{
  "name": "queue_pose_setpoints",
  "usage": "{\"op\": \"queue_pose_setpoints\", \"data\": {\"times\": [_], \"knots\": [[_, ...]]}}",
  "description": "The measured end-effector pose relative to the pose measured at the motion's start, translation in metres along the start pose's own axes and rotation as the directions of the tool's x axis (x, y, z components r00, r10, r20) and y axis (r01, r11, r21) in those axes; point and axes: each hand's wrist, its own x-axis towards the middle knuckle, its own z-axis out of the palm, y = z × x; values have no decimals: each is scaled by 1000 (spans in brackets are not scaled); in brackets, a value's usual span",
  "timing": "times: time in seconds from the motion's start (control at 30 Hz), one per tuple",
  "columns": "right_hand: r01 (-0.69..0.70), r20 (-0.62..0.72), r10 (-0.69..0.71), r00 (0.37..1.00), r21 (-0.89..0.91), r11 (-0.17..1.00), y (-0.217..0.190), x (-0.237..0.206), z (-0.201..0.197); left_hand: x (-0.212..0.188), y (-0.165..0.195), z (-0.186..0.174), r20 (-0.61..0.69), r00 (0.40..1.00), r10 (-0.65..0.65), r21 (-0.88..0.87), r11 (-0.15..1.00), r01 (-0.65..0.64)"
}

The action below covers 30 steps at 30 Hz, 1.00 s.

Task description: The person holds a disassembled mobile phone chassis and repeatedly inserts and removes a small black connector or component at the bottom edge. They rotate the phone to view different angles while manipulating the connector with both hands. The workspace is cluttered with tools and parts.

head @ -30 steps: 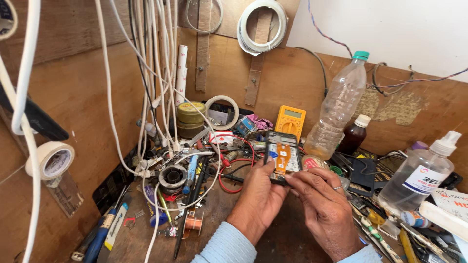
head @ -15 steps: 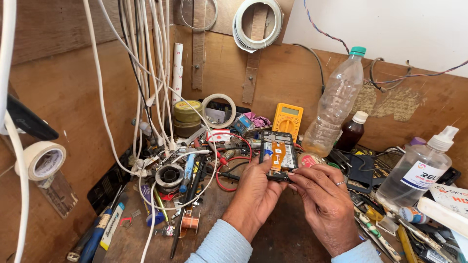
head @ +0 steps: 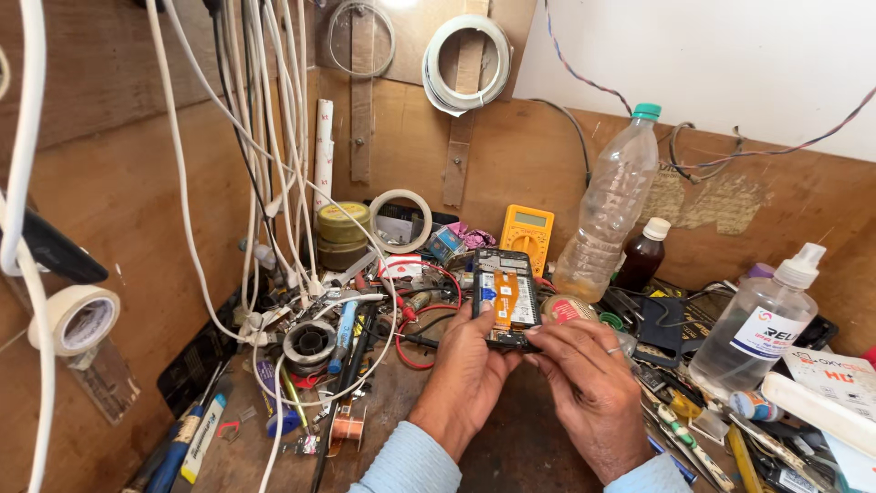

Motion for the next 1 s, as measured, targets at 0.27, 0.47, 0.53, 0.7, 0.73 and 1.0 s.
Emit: {"op": "queue_pose_setpoints", "data": {"times": [0.27,0.47,0.53,0.7,0.73,1.0], "knots": [[-65,-76,62,995,-34,997,4,-1,-2,-8,9,7,184,983,-16,137,991,-9],[-177,-62,181,981,71,982,4,-1,-4,-14,16,8,249,968,-11,180,983,-35],[-215,-41,221,974,123,969,3,0,-4,-14,17,7,252,967,-17,188,982,-32],[-159,70,150,986,143,977,4,3,-7,-9,13,3,234,972,-25,212,977,-26],[-213,100,198,975,171,962,4,3,-6,-8,12,1,229,973,-25,219,975,-26],[-330,164,306,938,146,933,4,1,-3,-8,10,-2,221,975,-22,222,975,-29]]}}
